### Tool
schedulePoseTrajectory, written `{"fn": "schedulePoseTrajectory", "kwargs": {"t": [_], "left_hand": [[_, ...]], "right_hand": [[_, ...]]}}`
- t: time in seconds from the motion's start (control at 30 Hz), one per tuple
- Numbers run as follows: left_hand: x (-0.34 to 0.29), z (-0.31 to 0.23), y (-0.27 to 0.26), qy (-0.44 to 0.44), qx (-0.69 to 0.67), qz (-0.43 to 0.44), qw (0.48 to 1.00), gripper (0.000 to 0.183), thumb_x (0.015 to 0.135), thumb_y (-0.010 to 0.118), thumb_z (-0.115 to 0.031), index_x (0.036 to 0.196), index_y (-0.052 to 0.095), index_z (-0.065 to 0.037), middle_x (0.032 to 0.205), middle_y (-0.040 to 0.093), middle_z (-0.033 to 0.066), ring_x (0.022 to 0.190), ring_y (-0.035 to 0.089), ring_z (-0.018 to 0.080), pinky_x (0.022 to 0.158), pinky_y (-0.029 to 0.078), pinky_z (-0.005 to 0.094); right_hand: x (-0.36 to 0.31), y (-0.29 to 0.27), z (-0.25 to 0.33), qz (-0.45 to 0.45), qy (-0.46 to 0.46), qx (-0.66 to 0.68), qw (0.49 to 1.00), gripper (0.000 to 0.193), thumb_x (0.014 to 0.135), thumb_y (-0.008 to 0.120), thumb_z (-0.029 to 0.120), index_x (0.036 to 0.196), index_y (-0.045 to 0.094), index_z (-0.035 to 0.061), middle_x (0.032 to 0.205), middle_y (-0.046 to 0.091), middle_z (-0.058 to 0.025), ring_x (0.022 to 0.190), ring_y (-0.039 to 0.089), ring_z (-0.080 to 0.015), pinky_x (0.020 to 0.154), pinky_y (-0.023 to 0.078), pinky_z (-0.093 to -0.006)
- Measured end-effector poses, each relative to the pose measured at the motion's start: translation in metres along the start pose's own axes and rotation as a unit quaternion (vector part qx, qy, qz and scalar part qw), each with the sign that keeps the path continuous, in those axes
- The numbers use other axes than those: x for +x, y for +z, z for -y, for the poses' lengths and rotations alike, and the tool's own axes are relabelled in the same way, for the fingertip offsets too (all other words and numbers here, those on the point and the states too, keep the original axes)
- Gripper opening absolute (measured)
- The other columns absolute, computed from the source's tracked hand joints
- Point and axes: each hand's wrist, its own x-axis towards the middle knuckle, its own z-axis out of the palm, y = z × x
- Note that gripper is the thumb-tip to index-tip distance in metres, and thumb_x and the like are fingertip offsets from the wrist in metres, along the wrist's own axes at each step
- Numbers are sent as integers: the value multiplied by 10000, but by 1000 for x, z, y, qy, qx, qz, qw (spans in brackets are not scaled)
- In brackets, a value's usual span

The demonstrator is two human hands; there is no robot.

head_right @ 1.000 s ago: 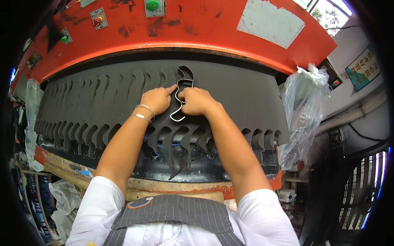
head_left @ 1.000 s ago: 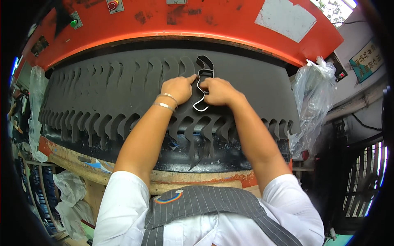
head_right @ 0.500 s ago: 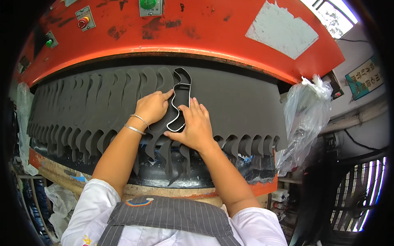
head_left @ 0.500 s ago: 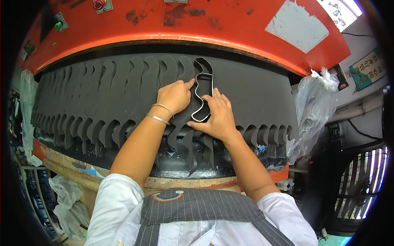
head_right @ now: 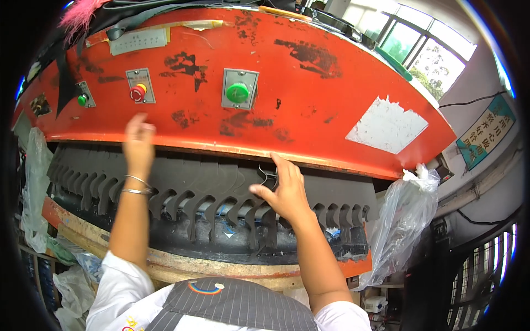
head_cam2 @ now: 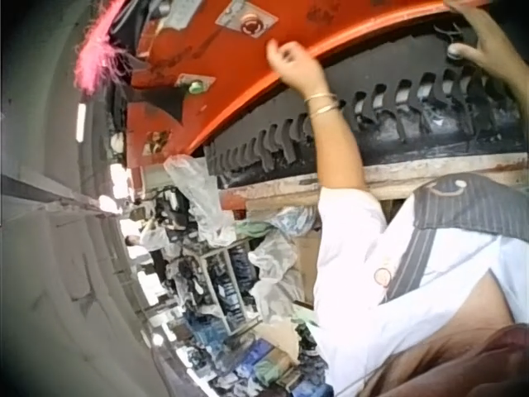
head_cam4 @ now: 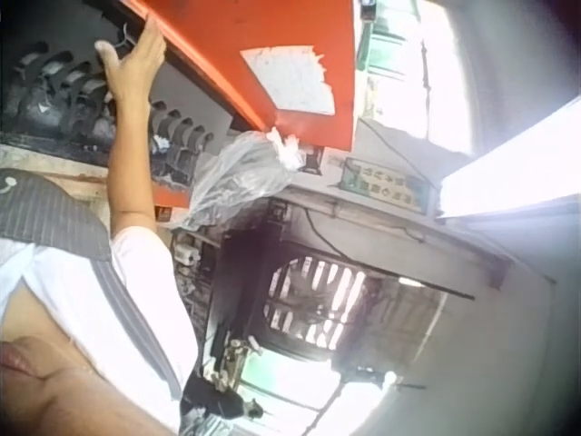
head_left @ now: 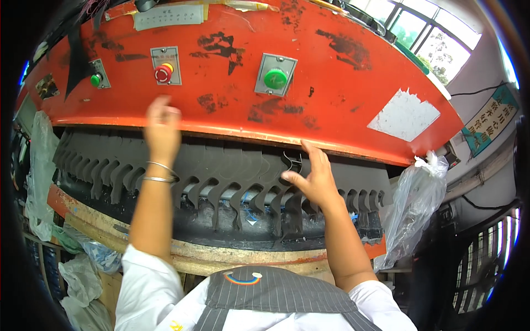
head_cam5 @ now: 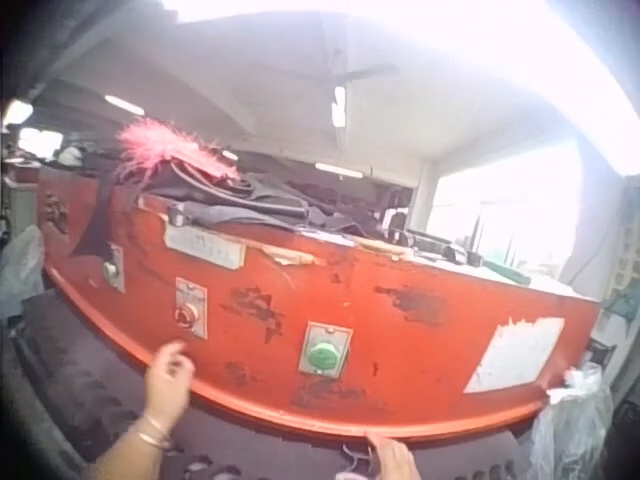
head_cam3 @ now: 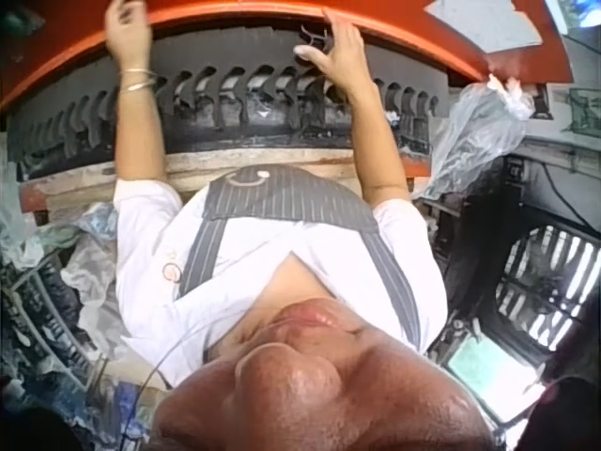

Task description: The recorder uses a die-cutting machine to cut shapes out of foam sheets and then gathers the cut pieces into a bag.

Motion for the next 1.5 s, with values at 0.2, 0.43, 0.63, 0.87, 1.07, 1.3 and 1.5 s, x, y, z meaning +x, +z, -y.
{"fn": "schedulePoseTrajectory", "kwargs": {"t": [0.2,0.43,0.63,0.87,1.07,1.3,1.5], "left_hand": [[124,25,-114,111,209,-327,915,737,974,430,-432,1449,196,80,1474,260,294,1380,240,391,1122,219,435],[130,41,-139,64,178,-193,963,841,970,389,-526,1480,61,57,1556,57,256,1457,31,353,1168,88,415],[-34,6,-80,85,222,-37,971,575,879,603,-118,1389,375,17,1345,455,210,1253,413,345,1060,301,446],[-185,-56,-17,62,25,363,929,146,796,666,-143,921,677,-68,876,649,101,870,579,290,810,470,388],[-213,-65,-18,83,154,471,865,273,824,654,-301,993,691,-90,933,650,87,928,596,272,829,487,385],[-201,-48,-14,92,274,401,869,288,817,631,-317,947,669,-62,892,612,119,895,573,315,812,454,433],[-177,-24,8,98,331,361,866,278,841,596,-340,867,635,-66,902,602,132,917,565,322,815,443,440]], "right_hand": [[88,-10,74,-145,-119,113,976,505,749,792,285,1092,514,39,879,617,-99,760,616,-223,632,501,-345],[95,11,63,-174,-137,146,964,255,831,726,203,898,529,56,590,544,-64,499,553,-175,483,449,-308],[-6,60,44,123,-33,111,986,280,832,704,278,981,567,86,747,644,-106,675,645,-305,598,503,-394],[-76,68,34,341,12,94,935,362,814,697,373,964,589,63,881,629,-141,877,611,-338,760,488,-428],[-111,53,11,270,7,-7,963,607,708,759,483,1087,604,36,1070,590,-165,1046,541,-349,903,439,-438],[-108,76,7,153,27,-199,967,577,581,839,378,997,581,72,982,548,-107,989,525,-289,817,429,-397],[-66,90,3,138,48,-206,968,627,551,863,386,1001,579,54,1025,542,-124,1021,517,-292,861,454,-403]]}}
